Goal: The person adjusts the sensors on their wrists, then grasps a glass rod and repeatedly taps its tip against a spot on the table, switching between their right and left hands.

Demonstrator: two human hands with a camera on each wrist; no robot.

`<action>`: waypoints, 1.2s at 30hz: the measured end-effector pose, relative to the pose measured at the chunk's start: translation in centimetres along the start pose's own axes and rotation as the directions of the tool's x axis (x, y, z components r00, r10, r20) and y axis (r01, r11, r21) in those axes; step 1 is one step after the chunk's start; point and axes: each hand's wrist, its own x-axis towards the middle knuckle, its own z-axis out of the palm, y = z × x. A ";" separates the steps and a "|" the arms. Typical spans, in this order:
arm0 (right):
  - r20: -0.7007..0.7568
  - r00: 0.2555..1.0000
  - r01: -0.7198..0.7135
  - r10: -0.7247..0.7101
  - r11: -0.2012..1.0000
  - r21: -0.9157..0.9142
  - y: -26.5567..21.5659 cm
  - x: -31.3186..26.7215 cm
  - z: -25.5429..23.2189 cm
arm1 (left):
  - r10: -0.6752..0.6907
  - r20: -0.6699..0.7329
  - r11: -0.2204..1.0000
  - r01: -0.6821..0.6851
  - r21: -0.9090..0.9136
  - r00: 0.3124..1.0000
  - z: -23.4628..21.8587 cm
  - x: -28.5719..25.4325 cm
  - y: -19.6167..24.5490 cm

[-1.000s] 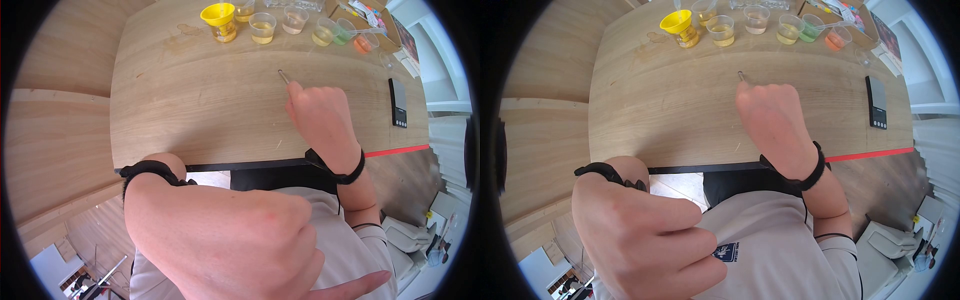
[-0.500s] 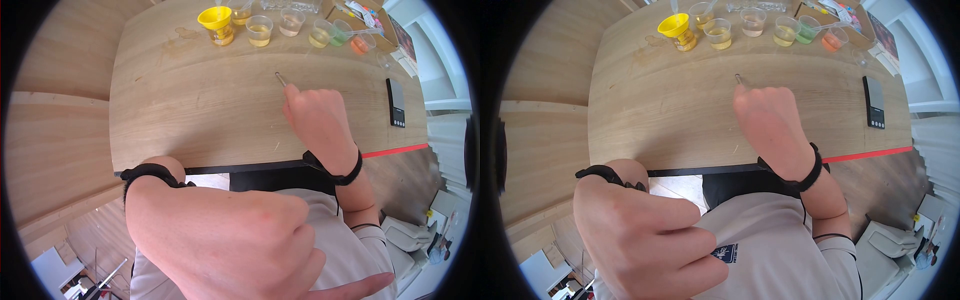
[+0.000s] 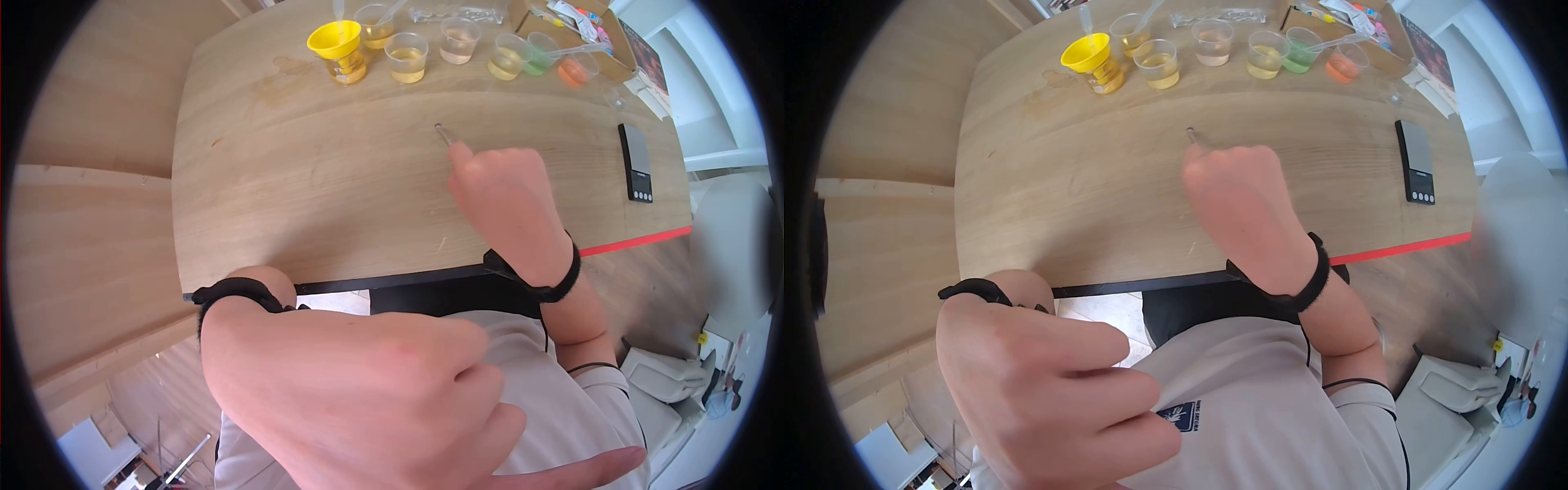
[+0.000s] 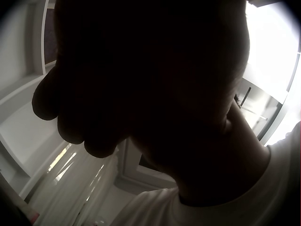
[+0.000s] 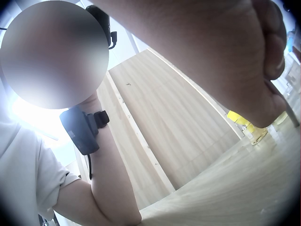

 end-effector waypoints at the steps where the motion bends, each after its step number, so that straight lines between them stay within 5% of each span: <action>1: 0.012 1.000 -0.002 0.002 1.000 -0.019 0.0 0.0 0.1 | 0.030 -0.034 1.000 -0.030 0.001 0.999 0.2 0.0 -0.2; 5: -0.019 1.000 -0.004 0.003 1.000 -0.016 0.2 0.1 0.6 | 0.138 -0.128 0.990 -0.136 0.024 0.982 0.6 0.5 -0.6; 10: -0.053 0.998 -0.023 0.025 0.999 0.044 0.8 0.6 0.4 | -0.077 0.262 0.995 0.091 -0.043 0.962 -0.3 0.2 -1.8; 12: 0.026 0.999 -0.048 0.046 0.995 0.083 1.1 0.6 -0.7 | -0.196 0.184 0.979 0.182 0.090 0.963 0.6 0.1 -2.9; 14: 0.092 0.995 -0.057 0.046 0.990 0.131 2.0 -0.4 -1.0 | -0.428 0.319 0.882 0.313 0.352 0.846 0.3 1.3 -3.3; 16: -0.260 0.964 0.101 -0.055 0.981 0.167 4.0 -2.1 -0.2 | -0.479 0.167 0.824 0.375 0.425 0.862 2.1 1.3 -5.3; 17: -0.296 0.952 0.129 -0.074 0.977 0.169 4.2 -2.4 -1.3 | -0.524 0.189 0.811 0.419 0.408 0.830 2.6 1.5 -6.2; 19: -0.138 0.978 -0.116 0.155 0.959 0.258 4.5 -3.4 -3.5 | -0.579 0.198 0.780 0.468 0.415 0.791 3.8 1.6 -7.1; 22: -0.245 0.951 -0.056 0.188 0.884 0.464 5.5 -5.7 -4.1 | -0.512 0.070 0.834 0.476 0.278 0.856 6.7 1.9 -7.4; 25: -0.322 0.928 0.002 0.188 0.860 0.510 5.9 -7.7 -4.7 | -0.589 0.061 0.801 0.573 0.173 0.806 9.0 2.5 -6.5; 33: -0.316 0.914 0.013 0.255 0.759 0.651 11.2 -12.6 -7.3 | -0.622 -0.024 0.744 0.601 0.291 0.782 13.0 3.6 -5.6; 36: -0.310 0.886 -0.085 0.345 0.778 0.622 16.3 -14.6 -10.3 | -0.671 -0.190 0.643 0.690 0.333 0.717 14.4 3.2 -5.2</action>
